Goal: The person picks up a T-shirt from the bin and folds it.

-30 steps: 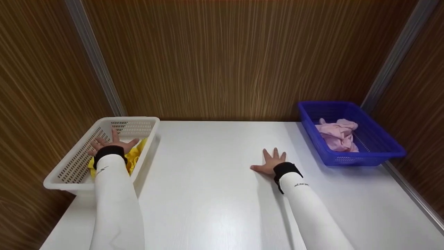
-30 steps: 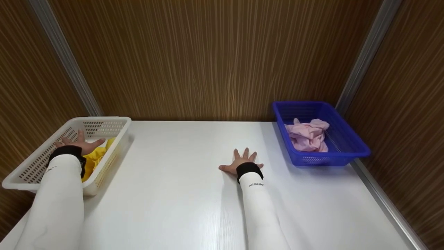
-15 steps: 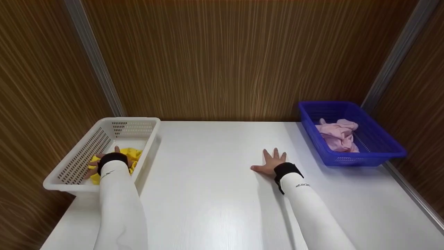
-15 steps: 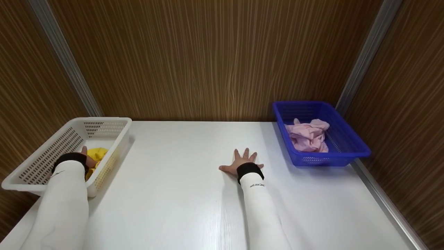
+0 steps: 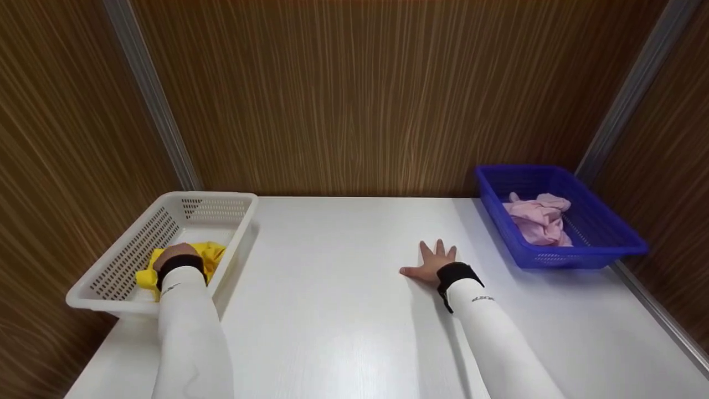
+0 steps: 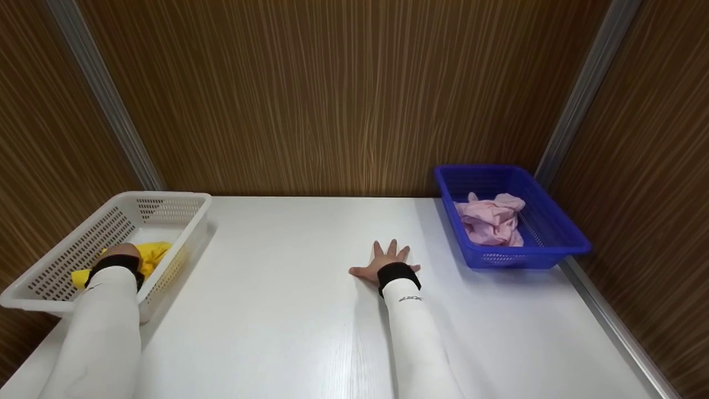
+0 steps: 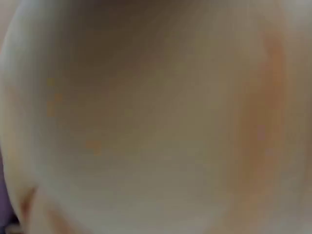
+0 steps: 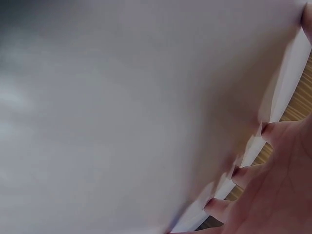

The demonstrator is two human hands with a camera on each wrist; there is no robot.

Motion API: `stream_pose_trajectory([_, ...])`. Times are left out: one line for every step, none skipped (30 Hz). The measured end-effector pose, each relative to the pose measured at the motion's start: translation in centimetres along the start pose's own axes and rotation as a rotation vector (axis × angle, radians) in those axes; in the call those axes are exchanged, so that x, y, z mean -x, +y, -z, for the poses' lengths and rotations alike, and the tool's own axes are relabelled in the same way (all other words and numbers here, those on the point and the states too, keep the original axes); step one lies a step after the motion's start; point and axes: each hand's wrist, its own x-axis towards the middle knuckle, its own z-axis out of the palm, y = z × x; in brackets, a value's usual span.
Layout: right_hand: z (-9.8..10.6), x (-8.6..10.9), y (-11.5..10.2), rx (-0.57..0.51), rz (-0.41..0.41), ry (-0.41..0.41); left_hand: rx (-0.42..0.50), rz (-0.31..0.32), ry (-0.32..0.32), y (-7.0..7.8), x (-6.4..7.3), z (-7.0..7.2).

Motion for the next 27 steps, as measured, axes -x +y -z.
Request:
stream_pose_trajectory([0.0,0.0,-0.1,-0.003,-0.003,-0.001,0.045,0.014,0.050,-0.2,-0.3,0.0])
stream_pose_trajectory([0.0,0.0,-0.1,-0.008,-0.003,0.000,0.072,0.020,0.093,-0.4,-0.6,0.2])
stream_pose_trajectory([0.0,0.0,-0.1,-0.018,0.000,0.006,0.093,0.029,0.125,-0.5,-0.9,0.4])
stream_pose_trajectory([0.0,0.1,-0.2,-0.023,-0.003,0.006,0.116,0.042,0.154,-0.5,-1.1,0.8])
stream_pose_trajectory([0.1,0.1,-0.2,-0.027,-0.004,0.007,0.145,0.054,0.181,-0.5,-1.3,1.3])
stream_pose_trajectory([0.1,0.1,-0.2,-0.027,-0.004,0.008,0.174,0.067,0.205,-0.3,-1.4,1.8])
stream_pose_trajectory([0.1,0.2,-0.2,-0.026,-0.002,0.008,0.205,0.078,0.229,-0.1,-1.5,2.4])
stream_pose_trajectory([0.1,0.2,-0.2,-0.022,-0.001,0.007,0.239,0.088,0.252,0.1,-1.6,2.9])
stream_pose_trajectory([0.1,0.3,-0.1,-0.017,-0.001,0.007,0.280,0.096,0.274,0.5,-1.7,3.5])
stream_pose_trajectory([0.0,0.3,-0.1,-0.015,0.000,0.008,0.320,0.099,0.301,0.9,-1.7,4.1])
stream_pose_trajectory([0.0,0.4,-0.1,-0.010,0.003,0.008,0.362,0.104,0.329,1.3,-1.8,4.7])
stream_pose_trajectory([0.0,0.4,-0.1,-0.005,0.008,0.010,0.410,0.103,0.360,1.8,-1.8,5.3])
stream_pose_trajectory([0.0,0.4,-0.1,-0.002,0.011,0.011,0.462,0.100,0.391,2.3,-1.8,5.8])
stream_pose_trajectory([0.0,0.3,-0.1,0.000,0.015,0.013,0.521,0.095,0.426,2.8,-1.7,6.4])
stream_pose_trajectory([0.1,0.3,-0.1,0.000,0.017,0.015,0.578,0.085,0.464,3.3,-1.6,7.0])
stream_pose_trajectory([0.1,0.2,-0.1,-0.001,0.017,0.015,0.632,0.072,0.498,3.9,-1.5,7.6])
stream_pose_trajectory([0.0,0.2,-0.1,-0.001,0.018,0.015,0.686,0.058,0.538,4.5,-1.3,8.2])
stream_pose_trajectory([0.0,0.1,0.0,-0.002,0.017,0.015,0.741,0.037,0.574,5.1,-1.0,8.9])
stream_pose_trajectory([0.0,0.1,0.0,-0.002,0.016,0.014,0.786,0.016,0.614,5.7,-0.8,9.5])
stream_pose_trajectory([-0.1,0.1,0.0,-0.003,0.015,0.014,0.832,-0.010,0.661,6.4,-0.5,10.2])
stream_pose_trajectory([-0.1,0.1,0.0,-0.003,0.013,0.013,0.866,-0.034,0.708,7.1,-0.2,10.8])
stream_pose_trajectory([-0.1,0.1,0.0,-0.002,0.012,0.014,0.895,-0.062,0.753,7.9,0.2,11.4])
stream_pose_trajectory([-0.1,0.2,0.0,0.000,0.013,0.014,0.917,-0.088,0.798,8.7,0.6,12.1])
stream_pose_trajectory([-0.1,0.2,0.0,0.000,0.015,0.016,0.939,-0.115,0.835,9.5,1.1,12.8])
stream_pose_trajectory([-0.1,0.2,-0.1,-0.001,0.016,0.018,0.965,-0.146,0.870,10.4,1.7,13.4])
stream_pose_trajectory([-0.1,0.2,-0.1,-0.004,0.015,0.019,0.988,-0.183,0.904,11.2,2.3,14.1])
stream_pose_trajectory([-0.1,0.2,-0.1,-0.006,0.015,0.020,1.007,-0.223,0.931,12.0,2.9,14.7])
